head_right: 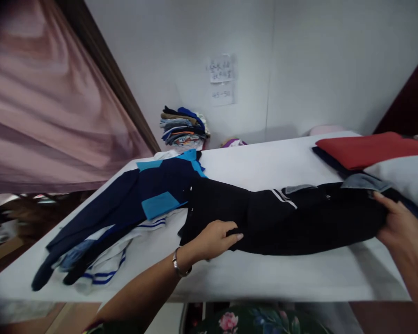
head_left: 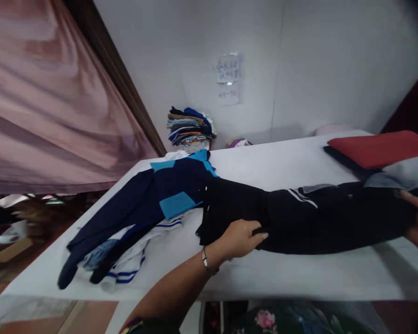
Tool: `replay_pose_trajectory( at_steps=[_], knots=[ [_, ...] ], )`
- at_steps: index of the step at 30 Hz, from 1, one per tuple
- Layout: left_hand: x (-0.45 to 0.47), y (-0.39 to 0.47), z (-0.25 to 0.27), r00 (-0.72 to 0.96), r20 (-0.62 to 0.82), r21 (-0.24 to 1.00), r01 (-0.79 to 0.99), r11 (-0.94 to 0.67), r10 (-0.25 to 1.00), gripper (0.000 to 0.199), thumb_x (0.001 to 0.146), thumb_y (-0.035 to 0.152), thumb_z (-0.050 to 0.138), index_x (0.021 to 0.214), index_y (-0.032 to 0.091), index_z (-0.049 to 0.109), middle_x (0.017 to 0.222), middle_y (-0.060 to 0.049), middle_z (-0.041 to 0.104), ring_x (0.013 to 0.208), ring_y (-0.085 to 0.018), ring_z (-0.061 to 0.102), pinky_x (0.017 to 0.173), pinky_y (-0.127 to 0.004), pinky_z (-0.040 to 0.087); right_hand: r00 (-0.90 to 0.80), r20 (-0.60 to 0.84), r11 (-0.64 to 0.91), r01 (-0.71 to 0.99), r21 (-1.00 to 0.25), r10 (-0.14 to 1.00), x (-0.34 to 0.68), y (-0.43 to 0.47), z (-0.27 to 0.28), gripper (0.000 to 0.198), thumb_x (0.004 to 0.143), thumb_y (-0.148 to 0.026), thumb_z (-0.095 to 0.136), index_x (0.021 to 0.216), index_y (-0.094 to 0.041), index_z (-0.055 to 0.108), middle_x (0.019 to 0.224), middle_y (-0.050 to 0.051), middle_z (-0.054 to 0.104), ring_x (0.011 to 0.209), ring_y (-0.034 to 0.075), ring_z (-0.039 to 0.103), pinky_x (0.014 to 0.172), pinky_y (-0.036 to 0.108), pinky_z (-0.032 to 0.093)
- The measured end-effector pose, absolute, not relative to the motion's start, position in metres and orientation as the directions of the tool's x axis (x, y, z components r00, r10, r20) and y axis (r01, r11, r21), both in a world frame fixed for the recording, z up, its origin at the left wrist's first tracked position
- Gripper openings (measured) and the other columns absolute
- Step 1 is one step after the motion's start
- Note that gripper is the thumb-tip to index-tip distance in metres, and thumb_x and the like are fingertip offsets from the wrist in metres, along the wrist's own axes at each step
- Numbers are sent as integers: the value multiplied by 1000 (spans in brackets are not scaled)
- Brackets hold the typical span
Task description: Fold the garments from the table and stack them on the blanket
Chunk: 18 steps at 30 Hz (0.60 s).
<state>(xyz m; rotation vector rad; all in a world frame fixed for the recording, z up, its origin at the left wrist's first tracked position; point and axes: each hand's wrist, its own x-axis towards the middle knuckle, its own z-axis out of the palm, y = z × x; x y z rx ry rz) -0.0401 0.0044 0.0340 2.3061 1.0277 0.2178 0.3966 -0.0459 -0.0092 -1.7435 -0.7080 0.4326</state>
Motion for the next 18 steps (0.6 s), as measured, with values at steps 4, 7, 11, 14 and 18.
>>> replay_pose_trajectory(
  at_steps=[4, 7, 11, 14, 18],
  knots=[
    [-22, 14, 42, 679, -225, 615, 655, -439, 698, 59, 82, 65, 53, 118, 20, 65, 88, -4, 72, 78, -20, 65, 63, -26, 42, 733, -401, -127, -402, -907, 550, 394, -66, -19, 24, 87, -39, 50, 97, -29, 70, 133, 5, 61, 113, 24, 62, 89, 38, 56],
    [-2, 28, 40, 596, -226, 614, 701, -362, 770, 63, 85, 68, 46, 117, 17, 67, 100, -8, 72, 87, -23, 66, 72, -29, 46, 649, -504, -118, -542, -832, 571, 395, -73, -22, 19, 83, -38, 56, 91, -31, 71, 130, -2, 63, 124, 21, 55, 102, 32, 48],
    [28, 44, 24, 457, -423, 643, 760, -96, 783, 70, 82, 67, 51, 122, 11, 63, 82, -9, 72, 67, -22, 66, 61, -30, 48, 574, -434, -136, -487, -862, 694, 405, -85, -33, 24, 71, -32, 67, 94, -30, 70, 121, 0, 68, 119, 23, 58, 97, 31, 51],
    [47, 49, 10, 423, -539, 714, 688, 129, 728, 61, 79, 60, 62, 115, 10, 64, 83, -9, 72, 63, -18, 64, 50, -25, 46, 514, -343, -119, -418, -901, 787, 413, -99, -43, 43, 59, -27, 76, 101, -32, 67, 115, 0, 70, 108, 26, 65, 88, 32, 56],
    [68, 61, -4, 429, -572, 800, 481, 359, 699, 44, 74, 50, 73, 99, 15, 69, 94, -9, 74, 73, -19, 68, 55, -23, 50, 432, -295, -105, -410, -906, 852, 415, -113, -49, 58, 58, -25, 81, 112, -35, 62, 116, 1, 69, 102, 26, 67, 88, 36, 57]
  ],
)
